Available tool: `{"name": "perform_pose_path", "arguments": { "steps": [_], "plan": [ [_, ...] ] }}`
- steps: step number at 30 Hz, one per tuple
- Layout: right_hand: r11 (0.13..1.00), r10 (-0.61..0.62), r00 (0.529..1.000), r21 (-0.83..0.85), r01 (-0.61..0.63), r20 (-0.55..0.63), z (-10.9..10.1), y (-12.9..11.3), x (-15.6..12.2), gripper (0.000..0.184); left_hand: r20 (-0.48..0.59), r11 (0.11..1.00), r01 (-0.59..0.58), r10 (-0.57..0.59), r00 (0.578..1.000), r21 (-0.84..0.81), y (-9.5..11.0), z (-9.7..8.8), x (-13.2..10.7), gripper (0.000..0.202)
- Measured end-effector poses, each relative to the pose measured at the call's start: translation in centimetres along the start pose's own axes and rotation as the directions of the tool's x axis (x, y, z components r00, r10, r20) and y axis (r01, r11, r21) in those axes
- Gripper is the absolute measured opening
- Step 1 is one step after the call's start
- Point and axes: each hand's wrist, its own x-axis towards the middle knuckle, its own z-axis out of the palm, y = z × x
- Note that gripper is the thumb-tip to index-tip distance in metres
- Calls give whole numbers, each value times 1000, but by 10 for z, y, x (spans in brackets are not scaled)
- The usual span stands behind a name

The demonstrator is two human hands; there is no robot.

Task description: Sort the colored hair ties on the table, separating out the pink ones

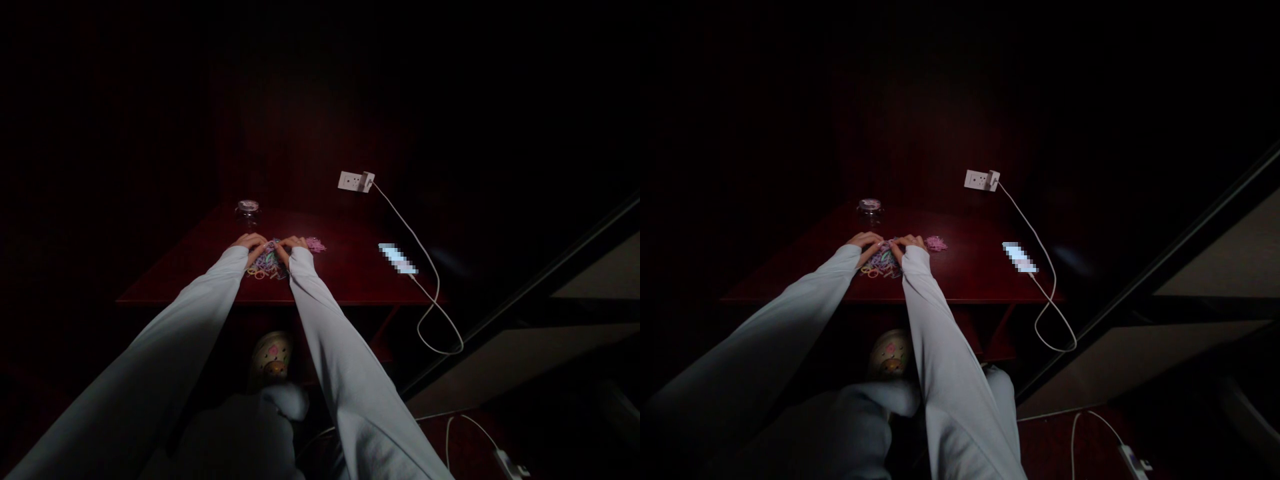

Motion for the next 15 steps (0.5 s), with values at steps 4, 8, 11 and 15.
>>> {"name": "perform_pose_path", "arguments": {
  "steps": [4, 8, 11, 15],
  "plan": [
    [1000, 3, 1000, 19, -2, -19, 1, 4, 2, 24, 4, 1000, 16, -16, 1000, -8, -2, 1, 1, 34],
    [1000, 25, 999, 17, -24, -27, 1, 6, 4, 22, 21, 1000, 7, -6, 1000, -4, -4, 2, 1, 35],
    [999, 49, 998, 14, -48, -43, 0, 5, 5, 21, -3, 1000, 29, -29, 1000, 6, -5, 4, 1, 33],
    [997, 77, 996, 4, -77, -49, -2, 4, 5, 23, -3, 999, 40, -40, 999, 22, -3, 2, 1, 30]
  ]
}}
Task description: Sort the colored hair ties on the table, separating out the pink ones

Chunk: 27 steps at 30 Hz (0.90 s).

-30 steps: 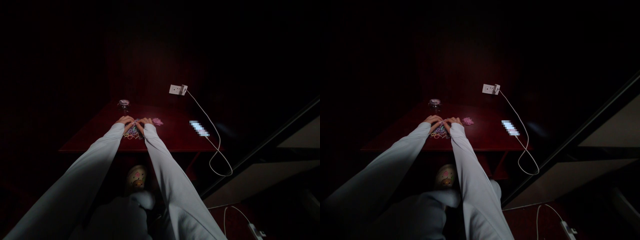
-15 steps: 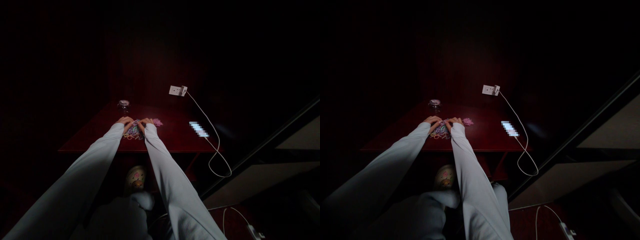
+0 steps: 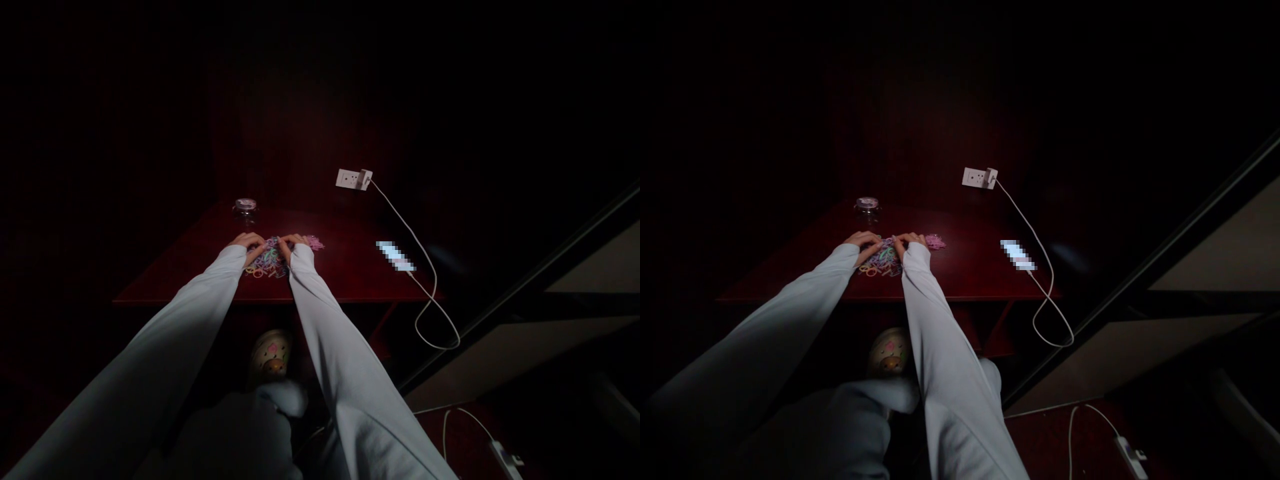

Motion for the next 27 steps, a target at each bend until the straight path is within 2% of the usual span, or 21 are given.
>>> {"name": "perform_pose_path", "arguments": {
  "steps": [4, 9, 14, 18, 21, 25, 27],
  "plan": [
    [1000, -2, 1000, 5, 3, -15, -1, 0, 0, 27, 17, 1000, -5, 5, 1000, 13, 3, -5, -2, 30],
    [1000, -4, 1000, 8, 4, -3, -1, 1, 1, 26, -29, 999, -2, 3, 1000, 37, 3, -2, -2, 28],
    [1000, 1, 1000, 11, -1, -5, 1, 2, 0, 19, -146, 994, 96, -87, 985, 53, 0, 3, 2, 30],
    [1000, -9, 1000, 12, 9, 19, 1, 3, -2, 18, -233, 984, 175, -165, 958, 23, 4, -5, 2, 39],
    [1000, -17, 999, 9, 17, 35, 2, 3, -4, 20, -304, 973, 231, -221, 927, -5, 12, -14, 0, 44],
    [1000, 1, 998, 0, 0, 60, 4, 4, -3, 19, -474, 945, 328, -298, 828, -22, 27, -22, -6, 46],
    [1000, 22, 997, -2, -21, 76, 4, 4, -3, 18, -503, 941, 336, -304, 809, -28, 30, -25, -7, 47]
  ]
}}
